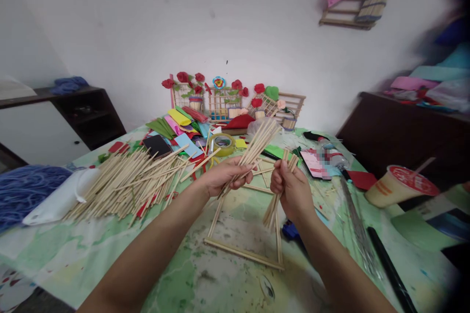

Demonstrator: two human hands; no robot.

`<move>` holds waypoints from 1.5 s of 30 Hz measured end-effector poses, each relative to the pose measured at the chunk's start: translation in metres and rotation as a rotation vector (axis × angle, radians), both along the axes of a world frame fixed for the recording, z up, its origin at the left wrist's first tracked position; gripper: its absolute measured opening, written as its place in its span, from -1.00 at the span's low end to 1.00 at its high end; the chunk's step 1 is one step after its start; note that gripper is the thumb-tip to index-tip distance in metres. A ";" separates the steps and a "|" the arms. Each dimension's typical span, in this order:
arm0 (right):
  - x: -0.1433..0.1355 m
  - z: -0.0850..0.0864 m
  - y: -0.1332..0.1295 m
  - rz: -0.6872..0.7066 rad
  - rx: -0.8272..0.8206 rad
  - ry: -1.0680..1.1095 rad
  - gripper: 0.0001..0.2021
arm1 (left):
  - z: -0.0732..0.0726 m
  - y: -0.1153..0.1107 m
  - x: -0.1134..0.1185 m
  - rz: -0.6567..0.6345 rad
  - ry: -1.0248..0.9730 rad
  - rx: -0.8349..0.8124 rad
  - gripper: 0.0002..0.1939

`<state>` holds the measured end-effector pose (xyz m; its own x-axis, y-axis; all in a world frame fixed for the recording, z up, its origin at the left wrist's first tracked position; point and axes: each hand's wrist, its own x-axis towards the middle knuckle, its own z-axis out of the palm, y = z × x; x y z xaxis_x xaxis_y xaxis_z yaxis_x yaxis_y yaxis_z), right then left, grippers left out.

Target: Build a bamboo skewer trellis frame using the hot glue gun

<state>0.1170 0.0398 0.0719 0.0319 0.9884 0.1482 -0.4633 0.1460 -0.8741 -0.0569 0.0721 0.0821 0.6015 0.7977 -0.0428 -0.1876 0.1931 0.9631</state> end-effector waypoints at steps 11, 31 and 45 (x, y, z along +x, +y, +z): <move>0.013 0.013 0.000 -0.188 0.063 -0.043 -0.67 | -0.007 -0.008 0.012 -0.114 0.082 0.001 -0.73; 0.040 0.021 0.008 -0.306 0.116 0.007 -0.73 | -0.044 -0.014 0.050 0.152 -0.312 0.244 -0.71; 0.039 0.024 0.003 -0.283 0.099 0.050 -0.77 | -0.062 -0.014 0.054 -0.046 -0.110 0.267 -0.63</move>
